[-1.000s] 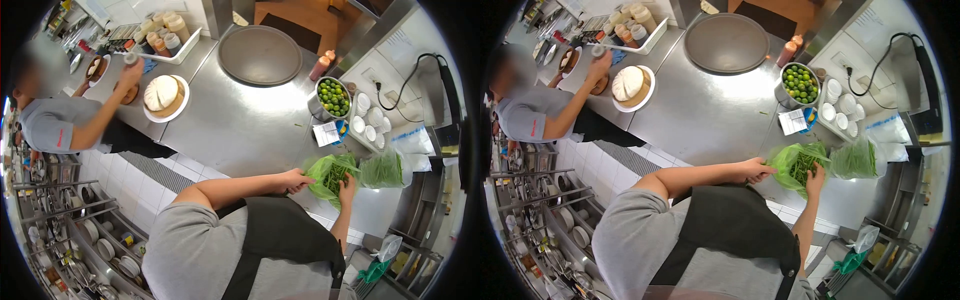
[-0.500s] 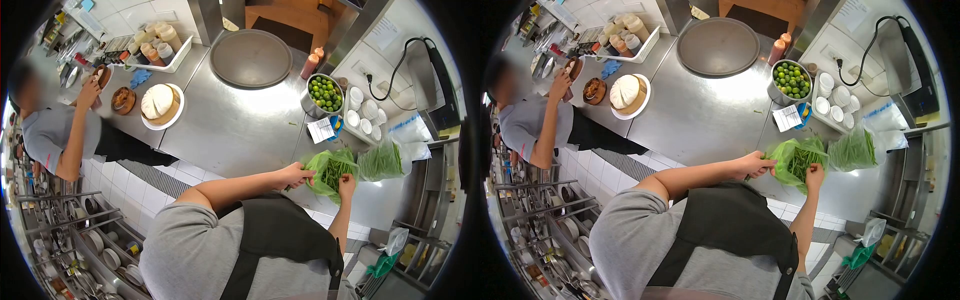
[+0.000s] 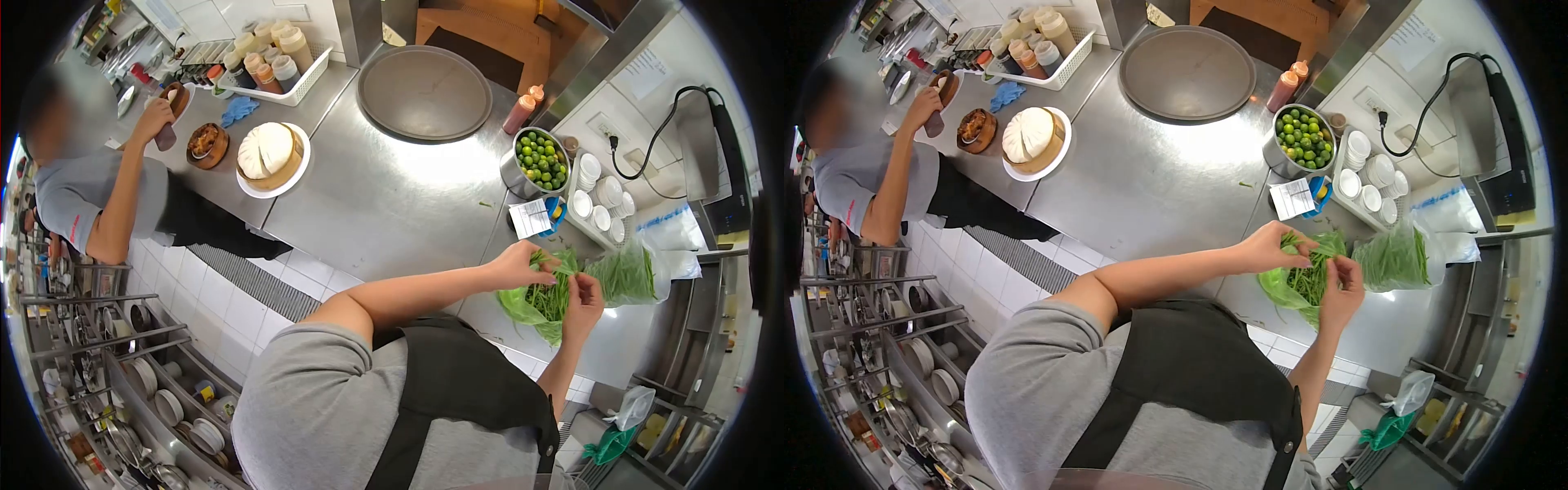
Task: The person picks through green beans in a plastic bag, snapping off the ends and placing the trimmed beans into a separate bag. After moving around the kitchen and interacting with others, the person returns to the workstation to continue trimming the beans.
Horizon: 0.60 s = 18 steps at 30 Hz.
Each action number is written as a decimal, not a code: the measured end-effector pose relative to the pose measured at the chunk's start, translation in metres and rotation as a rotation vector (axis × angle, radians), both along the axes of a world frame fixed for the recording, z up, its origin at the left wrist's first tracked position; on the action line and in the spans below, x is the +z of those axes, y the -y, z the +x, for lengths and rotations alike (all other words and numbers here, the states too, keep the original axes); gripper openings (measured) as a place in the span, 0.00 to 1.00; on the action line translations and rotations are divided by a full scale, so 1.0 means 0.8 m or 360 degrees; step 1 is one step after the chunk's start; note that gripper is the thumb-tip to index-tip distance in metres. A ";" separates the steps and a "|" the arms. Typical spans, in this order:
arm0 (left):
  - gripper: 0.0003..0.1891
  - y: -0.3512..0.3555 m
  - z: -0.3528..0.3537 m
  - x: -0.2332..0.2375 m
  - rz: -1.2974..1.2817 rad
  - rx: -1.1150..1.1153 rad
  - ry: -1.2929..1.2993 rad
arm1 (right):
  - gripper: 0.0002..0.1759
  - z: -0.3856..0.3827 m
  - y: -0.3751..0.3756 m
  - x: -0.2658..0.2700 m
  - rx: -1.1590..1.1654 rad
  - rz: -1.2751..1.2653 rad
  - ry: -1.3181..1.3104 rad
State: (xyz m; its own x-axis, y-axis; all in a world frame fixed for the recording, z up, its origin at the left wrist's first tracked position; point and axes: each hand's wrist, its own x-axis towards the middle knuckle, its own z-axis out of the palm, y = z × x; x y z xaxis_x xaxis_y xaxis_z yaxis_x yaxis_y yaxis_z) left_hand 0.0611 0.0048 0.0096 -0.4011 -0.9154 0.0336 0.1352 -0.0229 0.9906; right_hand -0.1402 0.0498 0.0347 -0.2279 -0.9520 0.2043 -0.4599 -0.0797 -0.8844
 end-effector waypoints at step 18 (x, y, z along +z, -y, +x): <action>0.06 0.018 0.014 0.027 -0.0040 0.0669 -0.0717 | 0.04 0.055 -0.006 -0.008 0.0148 0.0233 0.0268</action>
State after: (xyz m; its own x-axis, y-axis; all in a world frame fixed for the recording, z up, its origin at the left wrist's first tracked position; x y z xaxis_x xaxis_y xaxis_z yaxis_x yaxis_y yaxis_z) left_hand 0.0722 -0.0094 0.0315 0.0526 -0.9889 0.1392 0.5329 0.1457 0.8335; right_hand -0.0964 0.0545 0.0285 -0.1573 -0.9871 0.0292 -0.3017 0.0199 -0.9532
